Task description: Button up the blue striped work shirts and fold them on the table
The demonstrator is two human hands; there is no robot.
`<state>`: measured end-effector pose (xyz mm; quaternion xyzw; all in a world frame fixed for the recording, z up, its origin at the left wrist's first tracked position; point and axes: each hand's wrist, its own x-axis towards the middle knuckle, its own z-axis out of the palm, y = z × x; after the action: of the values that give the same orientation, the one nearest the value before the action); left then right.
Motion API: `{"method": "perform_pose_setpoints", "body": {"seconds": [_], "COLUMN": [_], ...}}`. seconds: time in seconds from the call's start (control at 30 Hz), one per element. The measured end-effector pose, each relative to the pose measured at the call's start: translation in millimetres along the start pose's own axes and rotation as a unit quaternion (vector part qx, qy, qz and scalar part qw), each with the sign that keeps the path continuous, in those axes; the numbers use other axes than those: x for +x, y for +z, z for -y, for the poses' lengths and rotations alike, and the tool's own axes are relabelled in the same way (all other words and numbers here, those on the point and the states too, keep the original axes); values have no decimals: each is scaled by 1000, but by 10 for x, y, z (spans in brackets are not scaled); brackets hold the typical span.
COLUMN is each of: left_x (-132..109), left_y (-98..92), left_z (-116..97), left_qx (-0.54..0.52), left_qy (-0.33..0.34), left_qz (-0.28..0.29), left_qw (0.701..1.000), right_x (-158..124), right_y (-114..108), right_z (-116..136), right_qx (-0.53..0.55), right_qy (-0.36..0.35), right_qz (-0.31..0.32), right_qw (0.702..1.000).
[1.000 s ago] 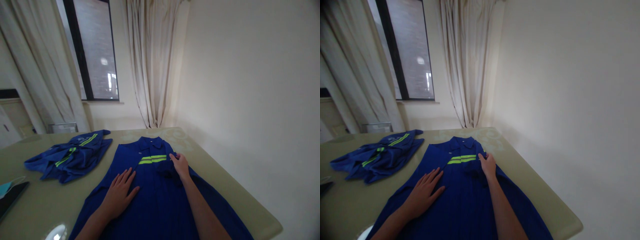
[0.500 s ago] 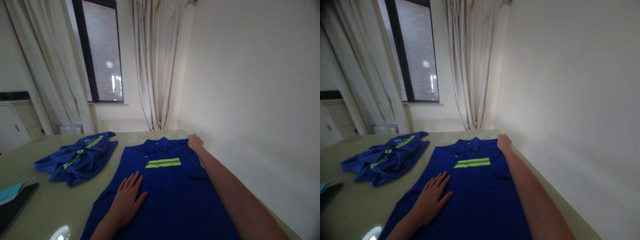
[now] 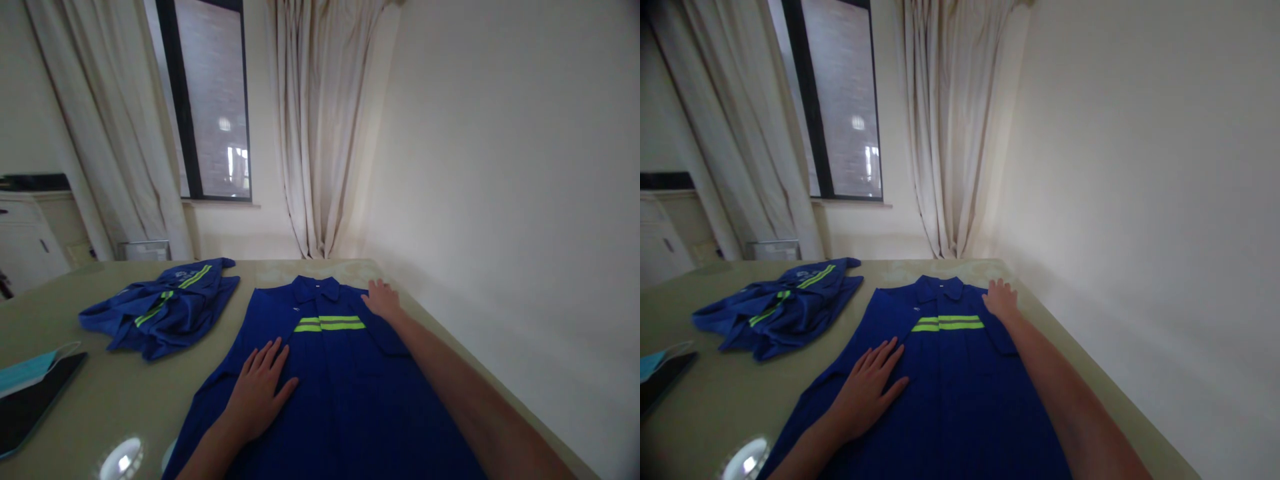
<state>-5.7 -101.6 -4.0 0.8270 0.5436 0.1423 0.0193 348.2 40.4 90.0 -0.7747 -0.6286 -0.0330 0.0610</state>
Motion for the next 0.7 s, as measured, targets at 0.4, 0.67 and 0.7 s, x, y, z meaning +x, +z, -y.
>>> {"method": "perform_pose_setpoints", "body": {"seconds": [0.4, 0.67, 0.7], "left_x": [194, 498, 498], "left_y": [22, -175, -220], "left_z": [249, 495, 484], "left_qx": [19, 74, 80], "left_qy": [-46, -170, -188], "left_qz": [-15, -95, -102], "left_qw": [999, 978, 974], "right_x": [-1000, -2234, -2262], "right_y": [349, 360, 367], "right_z": [25, -166, -185], "right_qx": [102, 143, 145], "right_qy": [-130, -199, -192], "right_qz": [-31, 63, 63], "right_qw": [986, 967, 968]}}
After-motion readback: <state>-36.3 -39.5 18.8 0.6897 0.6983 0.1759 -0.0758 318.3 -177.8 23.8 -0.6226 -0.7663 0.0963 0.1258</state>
